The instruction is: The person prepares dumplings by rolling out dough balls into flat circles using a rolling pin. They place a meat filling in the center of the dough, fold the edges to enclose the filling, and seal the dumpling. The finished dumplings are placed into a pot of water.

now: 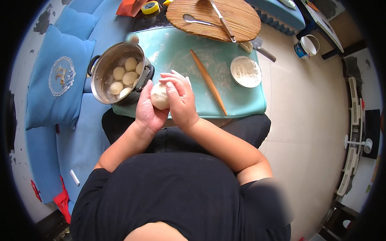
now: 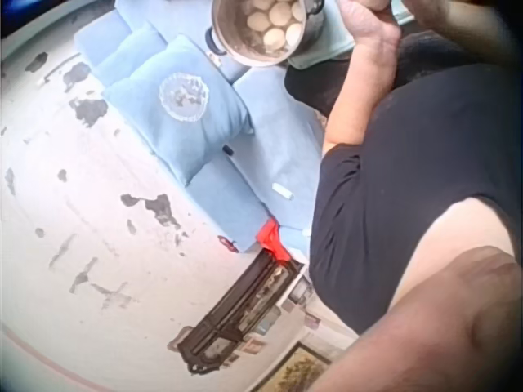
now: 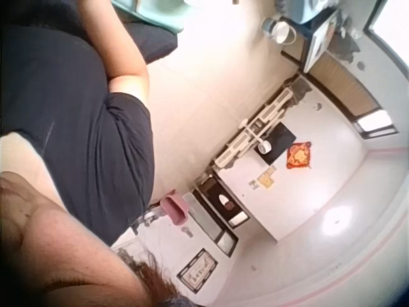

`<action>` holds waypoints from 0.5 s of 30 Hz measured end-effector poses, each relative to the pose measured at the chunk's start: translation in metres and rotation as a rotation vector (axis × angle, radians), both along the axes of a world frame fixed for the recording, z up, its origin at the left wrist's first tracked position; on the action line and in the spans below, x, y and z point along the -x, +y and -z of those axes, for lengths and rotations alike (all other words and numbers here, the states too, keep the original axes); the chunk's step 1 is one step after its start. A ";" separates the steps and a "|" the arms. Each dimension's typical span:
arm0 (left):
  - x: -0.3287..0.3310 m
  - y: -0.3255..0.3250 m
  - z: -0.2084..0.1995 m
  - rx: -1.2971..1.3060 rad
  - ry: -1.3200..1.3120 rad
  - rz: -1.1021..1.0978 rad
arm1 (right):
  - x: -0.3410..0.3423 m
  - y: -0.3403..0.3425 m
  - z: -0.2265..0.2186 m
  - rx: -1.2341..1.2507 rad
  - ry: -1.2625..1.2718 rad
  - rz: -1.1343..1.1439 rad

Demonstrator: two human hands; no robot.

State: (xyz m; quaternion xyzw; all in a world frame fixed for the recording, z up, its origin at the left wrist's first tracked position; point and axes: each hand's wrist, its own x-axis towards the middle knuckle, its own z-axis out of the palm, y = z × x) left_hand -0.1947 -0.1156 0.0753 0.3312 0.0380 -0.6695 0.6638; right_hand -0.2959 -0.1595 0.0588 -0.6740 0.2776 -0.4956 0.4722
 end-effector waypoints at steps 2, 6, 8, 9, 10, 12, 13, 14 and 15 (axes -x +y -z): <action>0.000 0.000 0.000 0.014 -0.011 -0.003 | -0.003 0.001 0.003 -0.071 -0.121 -0.005; 0.001 0.002 0.000 0.014 -0.003 -0.030 | -0.009 0.001 0.010 0.026 -0.177 -0.038; -0.001 0.000 0.007 0.028 -0.069 -0.028 | -0.005 -0.001 0.013 0.078 -0.160 -0.076; 0.000 0.000 0.007 0.022 -0.094 -0.045 | -0.005 0.000 0.013 -0.029 -0.196 -0.080; 0.001 -0.001 0.007 0.016 -0.118 -0.063 | -0.006 0.001 0.012 -0.137 -0.231 -0.082; 0.001 -0.001 0.011 0.112 -0.318 -0.104 | -0.006 0.003 0.007 -0.526 -0.384 -0.102; -0.001 -0.001 0.018 0.214 -0.493 -0.128 | -0.005 0.004 0.002 -0.807 -0.500 -0.119; -0.001 -0.002 0.022 0.319 -0.665 -0.147 | -0.003 0.004 -0.004 -1.087 -0.616 -0.128; 0.001 0.003 0.013 0.370 -1.063 -0.094 | -0.004 0.003 -0.010 -1.222 -0.639 -0.253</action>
